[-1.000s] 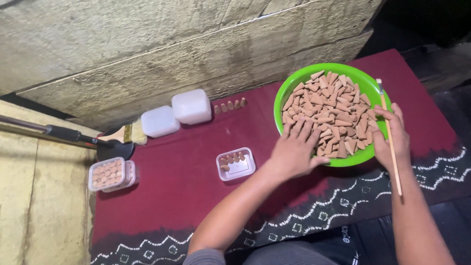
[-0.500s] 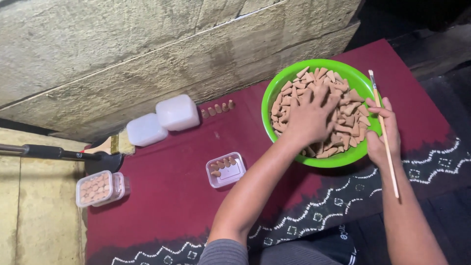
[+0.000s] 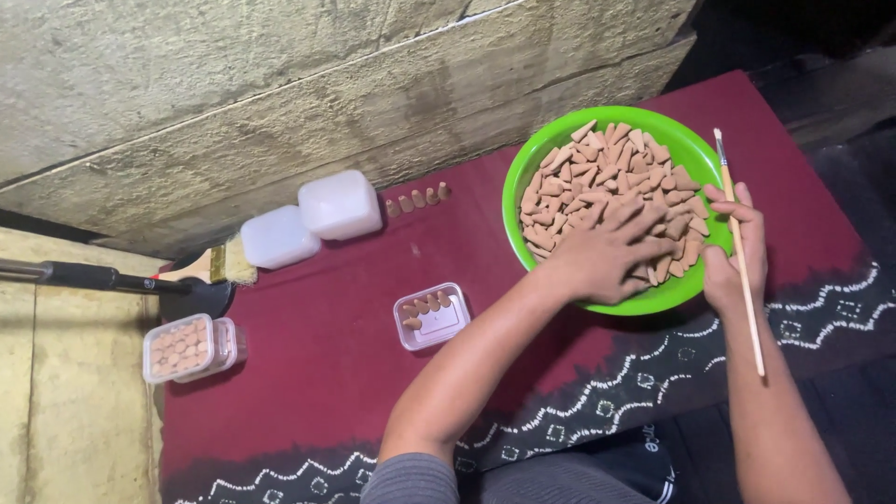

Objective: Picking up incense cones from a bowl and placing them into a plastic tray with individual slots

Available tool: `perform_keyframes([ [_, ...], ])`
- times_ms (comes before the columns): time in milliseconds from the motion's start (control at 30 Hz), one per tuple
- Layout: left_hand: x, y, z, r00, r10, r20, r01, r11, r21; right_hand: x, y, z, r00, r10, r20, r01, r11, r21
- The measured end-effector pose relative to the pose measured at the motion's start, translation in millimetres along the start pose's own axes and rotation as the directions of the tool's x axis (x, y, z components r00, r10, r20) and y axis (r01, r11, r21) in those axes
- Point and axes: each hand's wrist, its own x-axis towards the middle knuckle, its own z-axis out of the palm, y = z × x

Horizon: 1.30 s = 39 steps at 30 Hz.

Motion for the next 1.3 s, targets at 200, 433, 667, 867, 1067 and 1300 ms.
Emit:
perform_keyframes([
  [200,-6.3,-22.0,-40.6,0.997,-0.079,0.003,0.079,0.997,-0.004,-1.0,13.2,6.1,0.999,-0.049,0.008,0.049,0.999,0.016],
  [433,8.8,-68.9,-13.8,0.936,-0.028,-0.351,0.042,0.999,0.031,-0.4,7.1,6.3,1.0,-0.009,0.008,0.009,0.999,0.035],
  [667,7.8,-75.7,-29.1,0.888,-0.327,-0.325,0.241,0.93,-0.277,-2.3,7.3,6.6,1.0,-0.012,-0.004,0.012,0.998,0.059],
  [867,4.5,-62.1,-33.5,0.921,-0.367,-0.131,0.281,0.859,-0.429,-3.5,12.3,9.1,0.999,0.006,-0.042,-0.003,0.998,0.067],
  [1067,-9.4,-73.5,-19.8,0.957,-0.212,-0.198,0.102,0.885,-0.455,-2.2,24.0,7.3,0.999,-0.043,-0.026,0.045,0.995,0.094],
  [1300,-12.8,-37.2,-33.9,0.861,-0.13,-0.491,0.061,0.986,-0.155,-2.3,24.1,9.0,0.999,-0.038,-0.03,0.041,0.994,0.101],
])
